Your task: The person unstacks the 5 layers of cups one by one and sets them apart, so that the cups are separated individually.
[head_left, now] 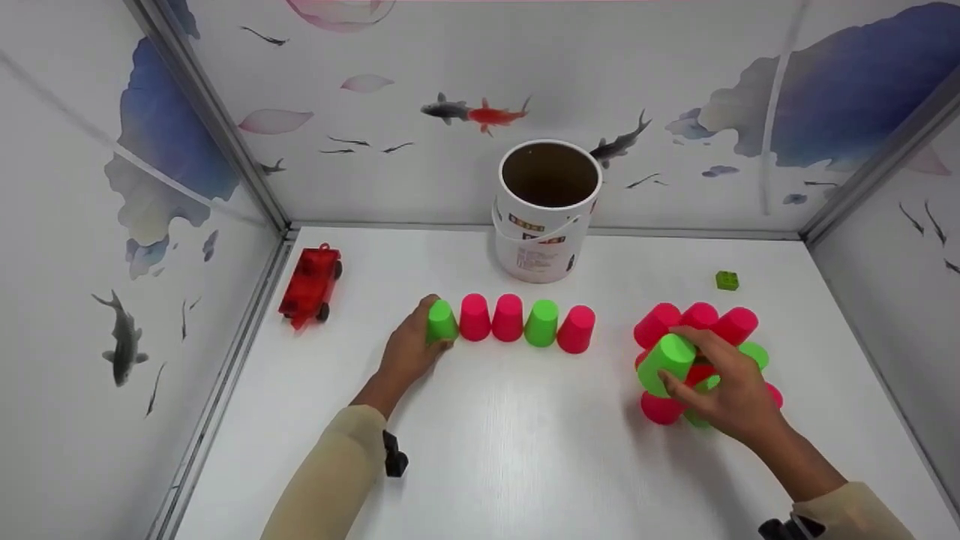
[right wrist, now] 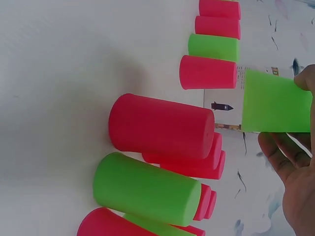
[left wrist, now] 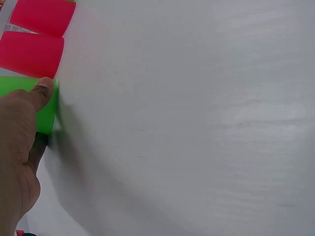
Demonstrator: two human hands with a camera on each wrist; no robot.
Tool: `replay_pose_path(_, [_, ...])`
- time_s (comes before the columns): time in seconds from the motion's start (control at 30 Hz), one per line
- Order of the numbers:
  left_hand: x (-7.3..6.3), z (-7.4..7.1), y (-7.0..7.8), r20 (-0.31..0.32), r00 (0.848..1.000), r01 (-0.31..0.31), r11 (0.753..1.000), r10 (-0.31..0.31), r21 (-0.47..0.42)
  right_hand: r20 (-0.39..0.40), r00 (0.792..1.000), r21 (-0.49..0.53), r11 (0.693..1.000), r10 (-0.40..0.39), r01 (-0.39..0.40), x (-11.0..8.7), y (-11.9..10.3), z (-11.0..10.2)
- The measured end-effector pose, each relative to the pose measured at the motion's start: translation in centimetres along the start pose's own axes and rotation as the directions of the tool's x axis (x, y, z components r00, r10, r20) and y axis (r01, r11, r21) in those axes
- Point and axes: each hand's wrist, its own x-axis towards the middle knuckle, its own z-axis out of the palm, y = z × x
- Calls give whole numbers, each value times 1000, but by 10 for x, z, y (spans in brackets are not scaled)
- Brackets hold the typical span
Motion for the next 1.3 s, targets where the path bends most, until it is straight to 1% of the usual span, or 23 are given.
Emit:
replay_pose_path(0.13, [-1, -1, 1, -10, 1000, -4, 1000, 4, -1, -3, 1000, 37, 999, -16, 17, -12, 0, -5])
replay_pose_path(0.23, [-2, -1, 1, 0, 1000, 2, 1000, -2, -8, 1, 1000, 63, 998, -26, 26, -22, -1, -6])
replay_pose_path(0.37, [-2, -1, 1, 7, 1000, -3, 1000, 3, -14, 29, 1000, 57, 998, -10, 9, -37, -1, -6])
replay_pose_path(0.47, [-1, 0, 0, 2, 1000, -14, 1000, 14, -1, 60, 998, 58, 998, 11, -14, -48, 0, -5])
replay_pose_path(0.53, [-1, 0, 0, -1, 1000, -17, 1000, 17, 8, 67, 998, 63, 998, 14, -18, -53, 1, -3])
replay_pose_path(0.63, [0, 1, -1, -1, 1000, -11, 1000, 11, 6, 83, 994, 66, 995, 66, -71, -61, 3, 0])
replay_pose_path(0.7, [1, 2, -2, 4, 1000, -1, 1000, 1, 2, 100, 989, 64, 991, 112, -119, -67, 5, 2])
replay_pose_path(0.83, [1, 1, -1, 8, 1000, 17, 1000, -17, -2, 161, 967, 37, 978, 199, -207, -80, 13, 9])
replay_pose_path(1.0, [0, -1, 3, 11, 1000, 23, 1000, -23, -1, 217, 946, 7, 969, 239, -247, -92, 21, 16])
replay_pose_path(1.17, [0, 0, 3, 13, 1000, 23, 1000, -23, -1, 246, 928, 1, 957, 279, -289, -97, 24, 18])
replay_pose_path(1.23, [0, 0, 2, 13, 1000, 19, 1000, -19, 3, 251, 925, 2, 955, 286, -296, -97, 23, 17])
replay_pose_path(1.3, [0, 0, 2, 12, 1000, 17, 1000, -17, 6, 251, 926, 8, 956, 282, -293, -97, 23, 16])
